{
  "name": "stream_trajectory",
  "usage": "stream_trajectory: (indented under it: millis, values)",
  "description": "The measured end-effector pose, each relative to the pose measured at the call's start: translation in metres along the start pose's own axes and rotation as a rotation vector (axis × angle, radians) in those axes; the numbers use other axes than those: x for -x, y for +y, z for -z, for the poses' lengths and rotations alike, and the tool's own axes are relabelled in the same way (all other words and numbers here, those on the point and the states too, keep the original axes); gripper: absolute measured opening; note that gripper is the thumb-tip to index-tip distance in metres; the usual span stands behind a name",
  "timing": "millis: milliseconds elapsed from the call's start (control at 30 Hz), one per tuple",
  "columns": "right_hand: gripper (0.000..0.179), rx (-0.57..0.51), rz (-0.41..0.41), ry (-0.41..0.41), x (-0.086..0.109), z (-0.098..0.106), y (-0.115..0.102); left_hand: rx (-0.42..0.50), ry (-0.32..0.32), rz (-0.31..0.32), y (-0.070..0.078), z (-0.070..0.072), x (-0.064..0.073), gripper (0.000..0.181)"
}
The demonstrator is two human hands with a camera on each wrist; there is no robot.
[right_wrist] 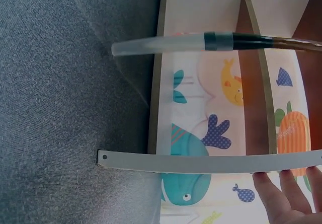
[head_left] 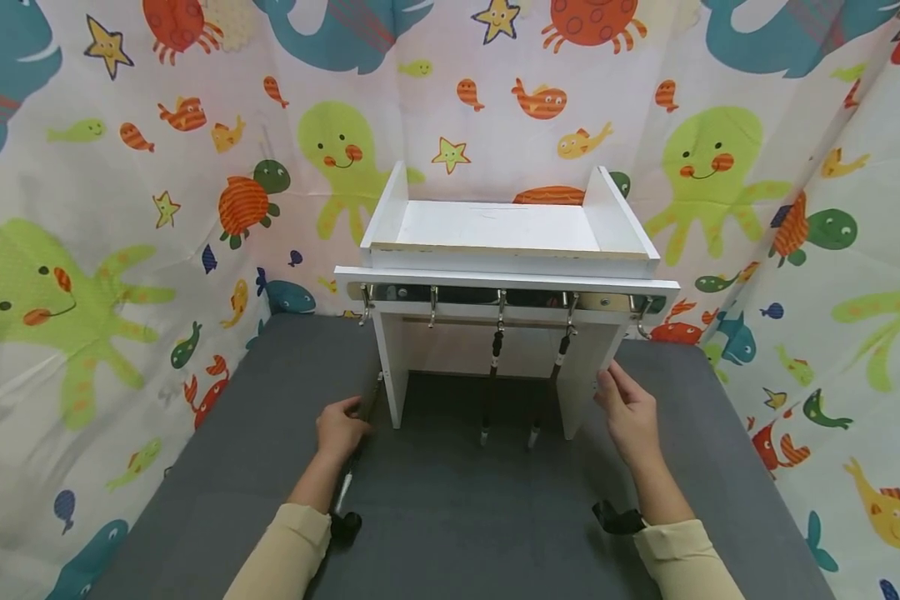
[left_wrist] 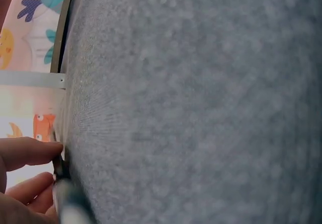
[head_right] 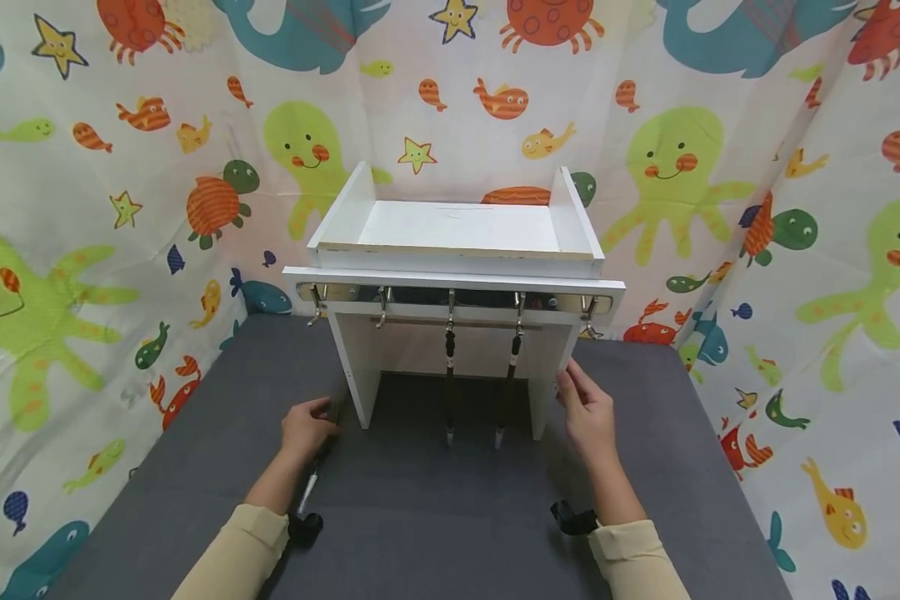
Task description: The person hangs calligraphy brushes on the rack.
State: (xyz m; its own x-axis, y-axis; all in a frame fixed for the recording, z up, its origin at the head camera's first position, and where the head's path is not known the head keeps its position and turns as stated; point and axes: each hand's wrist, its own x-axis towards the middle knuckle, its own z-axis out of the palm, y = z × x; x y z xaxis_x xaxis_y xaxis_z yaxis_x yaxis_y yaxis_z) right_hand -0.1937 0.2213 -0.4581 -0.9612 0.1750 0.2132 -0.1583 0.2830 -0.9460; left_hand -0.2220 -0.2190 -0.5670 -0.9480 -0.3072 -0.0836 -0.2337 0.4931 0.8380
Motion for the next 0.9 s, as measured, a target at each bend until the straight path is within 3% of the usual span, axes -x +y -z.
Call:
stream_trajectory:
  millis: [367, 500, 900]
  values:
    - [0.051, 0.0, -0.03, 0.012, 0.002, -0.002, -0.004, 0.34, -0.045, 0.184, -0.004, 0.01, 0.001, 0.045]
    - [0.052, -0.005, -0.036, 0.01, 0.001, -0.003, -0.004, 0.411, -0.049, 0.24, -0.001, 0.012, 0.0, 0.04]
    - [0.05, -0.01, -0.015, 0.008, -0.005, -0.002, 0.013, 0.52, -0.071, 0.219, 0.011, 0.022, 0.001, 0.035]
